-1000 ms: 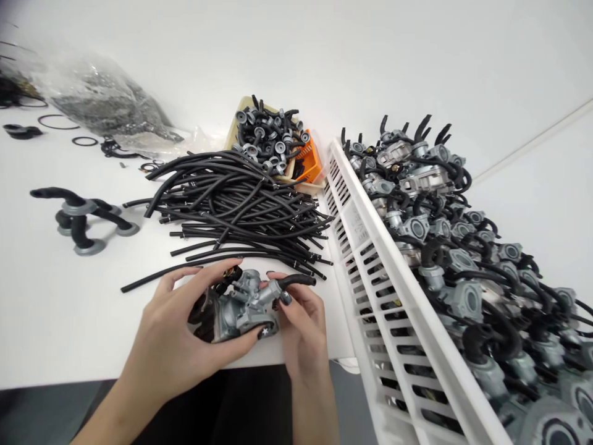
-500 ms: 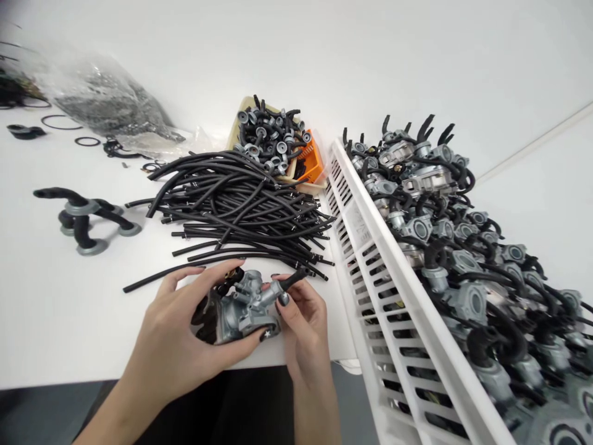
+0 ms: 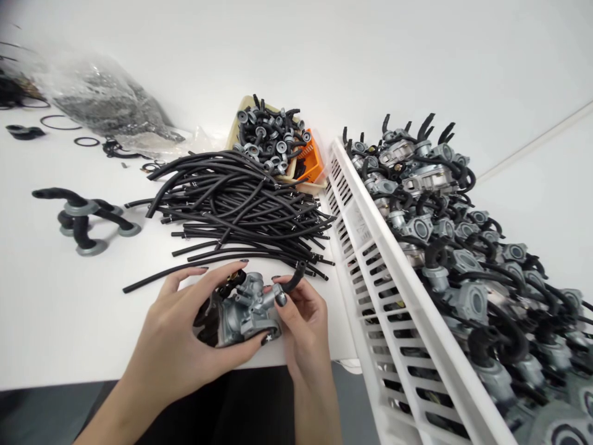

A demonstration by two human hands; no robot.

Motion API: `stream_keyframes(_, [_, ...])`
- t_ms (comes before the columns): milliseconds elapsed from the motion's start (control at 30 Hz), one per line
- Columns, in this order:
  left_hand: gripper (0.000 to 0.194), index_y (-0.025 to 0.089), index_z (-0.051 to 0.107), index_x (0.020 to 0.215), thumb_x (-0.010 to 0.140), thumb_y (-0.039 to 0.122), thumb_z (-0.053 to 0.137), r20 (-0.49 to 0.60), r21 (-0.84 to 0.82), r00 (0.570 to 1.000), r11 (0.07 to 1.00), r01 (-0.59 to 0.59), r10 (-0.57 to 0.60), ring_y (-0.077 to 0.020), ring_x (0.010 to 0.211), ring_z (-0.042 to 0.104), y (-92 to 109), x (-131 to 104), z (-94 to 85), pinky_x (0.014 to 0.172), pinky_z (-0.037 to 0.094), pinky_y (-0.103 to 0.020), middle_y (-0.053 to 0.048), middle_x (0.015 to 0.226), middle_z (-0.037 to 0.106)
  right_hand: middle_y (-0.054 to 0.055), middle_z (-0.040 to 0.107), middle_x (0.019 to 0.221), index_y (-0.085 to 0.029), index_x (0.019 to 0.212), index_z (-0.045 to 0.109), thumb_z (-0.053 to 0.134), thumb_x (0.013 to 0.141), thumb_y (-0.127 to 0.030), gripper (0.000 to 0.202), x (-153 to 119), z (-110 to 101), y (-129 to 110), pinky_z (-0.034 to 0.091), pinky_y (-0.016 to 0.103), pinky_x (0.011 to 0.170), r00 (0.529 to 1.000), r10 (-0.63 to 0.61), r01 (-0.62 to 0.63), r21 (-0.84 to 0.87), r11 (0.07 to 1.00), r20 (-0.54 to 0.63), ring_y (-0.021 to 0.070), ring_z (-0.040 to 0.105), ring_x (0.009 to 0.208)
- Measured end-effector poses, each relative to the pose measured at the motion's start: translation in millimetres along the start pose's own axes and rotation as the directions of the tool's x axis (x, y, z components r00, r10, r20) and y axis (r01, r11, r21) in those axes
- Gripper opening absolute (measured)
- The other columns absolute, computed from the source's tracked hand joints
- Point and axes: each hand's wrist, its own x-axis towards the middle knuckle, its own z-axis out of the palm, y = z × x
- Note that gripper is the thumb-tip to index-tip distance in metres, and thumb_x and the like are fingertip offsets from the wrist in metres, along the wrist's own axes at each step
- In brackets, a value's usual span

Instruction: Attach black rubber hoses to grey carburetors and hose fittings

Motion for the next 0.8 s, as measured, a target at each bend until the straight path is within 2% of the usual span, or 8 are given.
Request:
stream_keyframes(367, [0.058,0.019,0.054,0.120,0.070,0.040,0.071,0.002,-0.035,1.000,0.999,-0.012,0.012,-0.0197,0.079,0.069,0.8,0.0,-0.7,0.097,0.040,-0.043,-0.004,0.098,0.075,0.003,0.074,0.078,-0.025,0.090,0.077,0.081,0.071,-0.039,0.024,-0.2,2.6,-1.2,0.052,0.023,0.065,0.998,0.053,-0.054,-0.027,0.998,-0.040,0.0153,0.067,0.071])
stream_keyframes(633, [0.062,0.022,0.055,0.122,0.066,0.041,0.072,0.009,-0.042,0.996,0.995,0.087,-0.087,-0.0246,0.090,0.068,1.6,-1.7,1.5,0.097,0.043,-0.044,-0.004,0.104,0.075,0.004,0.074,0.079,-0.022,0.089,0.077,0.075,0.075,-0.044,0.026,0.4,3.1,-2.9,0.051,0.023,0.065,1.000,0.028,-0.028,0.035,0.999,-0.001,0.0153,0.065,0.070])
stream_keyframes(800, [0.061,0.023,0.056,0.120,0.065,0.041,0.073,0.006,-0.049,0.993,0.992,0.114,-0.114,-0.0256,0.092,0.068,2.0,-2.1,0.1,0.096,0.045,-0.044,-0.004,0.106,0.074,0.005,0.074,0.083,-0.021,0.093,0.078,0.075,0.072,-0.037,0.027,-0.4,4.2,-7.9,0.050,0.027,0.069,0.999,0.023,-0.025,0.057,0.998,0.042,0.0185,0.065,0.075])
